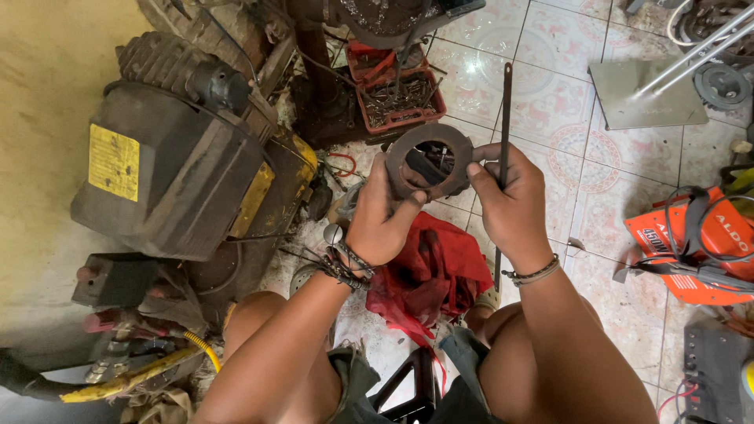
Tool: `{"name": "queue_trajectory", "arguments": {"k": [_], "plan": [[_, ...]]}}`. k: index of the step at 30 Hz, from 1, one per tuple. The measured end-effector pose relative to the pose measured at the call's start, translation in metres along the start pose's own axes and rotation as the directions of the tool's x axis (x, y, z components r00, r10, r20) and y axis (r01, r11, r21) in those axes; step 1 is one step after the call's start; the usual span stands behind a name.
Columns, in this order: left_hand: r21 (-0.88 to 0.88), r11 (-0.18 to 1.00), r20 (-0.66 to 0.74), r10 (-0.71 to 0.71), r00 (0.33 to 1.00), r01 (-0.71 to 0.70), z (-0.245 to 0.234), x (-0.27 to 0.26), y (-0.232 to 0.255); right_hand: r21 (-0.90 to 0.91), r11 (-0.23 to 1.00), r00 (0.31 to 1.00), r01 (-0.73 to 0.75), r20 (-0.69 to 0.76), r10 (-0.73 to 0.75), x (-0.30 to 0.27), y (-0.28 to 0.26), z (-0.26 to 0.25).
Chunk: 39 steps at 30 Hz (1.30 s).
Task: The person holds a circular metal part in their left hand and uses a metal file in their right hand to file the inner surface of the part. The person rotates the part to file different sections of the inner edge.
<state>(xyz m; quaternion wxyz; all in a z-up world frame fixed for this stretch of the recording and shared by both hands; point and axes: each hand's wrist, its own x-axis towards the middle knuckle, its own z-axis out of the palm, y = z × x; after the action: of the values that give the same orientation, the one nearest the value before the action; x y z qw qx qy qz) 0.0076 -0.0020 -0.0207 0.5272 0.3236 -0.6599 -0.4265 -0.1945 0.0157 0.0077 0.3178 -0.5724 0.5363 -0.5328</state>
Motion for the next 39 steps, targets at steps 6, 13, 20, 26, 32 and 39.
{"name": "queue_trajectory", "arguments": {"k": [6, 13, 20, 26, 32, 39], "plan": [[0.069, 0.997, -0.017, -0.045, 0.999, 0.046, 0.009, 0.003, 0.014, 0.003, 0.999, 0.999, -0.032, -0.002, 0.032, -0.004, -0.006, 0.003], [0.093, 0.985, 0.011, -0.147, 0.989, 0.145, 0.003, 0.01, 0.025, -0.03, 0.999, 0.999, -0.043, -0.005, 0.043, -0.003, -0.008, 0.003], [0.137, 0.978, 0.003, -0.156, 0.988, 0.154, -0.001, 0.014, 0.022, -0.006, 0.998, 0.997, -0.069, -0.022, 0.069, 0.001, 0.01, 0.01], [0.158, 0.967, -0.028, -0.199, 0.98, 0.201, -0.002, 0.013, 0.017, -0.011, 0.996, 0.995, -0.089, -0.035, 0.088, 0.0, 0.012, 0.014], [0.174, 0.953, -0.027, -0.248, 0.968, 0.249, -0.003, 0.014, 0.015, -0.055, 0.995, 0.996, -0.08, -0.032, 0.078, 0.004, 0.02, 0.015], [0.102, 0.9, -0.064, -0.42, 0.905, 0.425, -0.012, 0.02, 0.018, -0.089, 0.991, 0.995, -0.1, -0.028, 0.098, 0.007, 0.03, 0.026]]}}
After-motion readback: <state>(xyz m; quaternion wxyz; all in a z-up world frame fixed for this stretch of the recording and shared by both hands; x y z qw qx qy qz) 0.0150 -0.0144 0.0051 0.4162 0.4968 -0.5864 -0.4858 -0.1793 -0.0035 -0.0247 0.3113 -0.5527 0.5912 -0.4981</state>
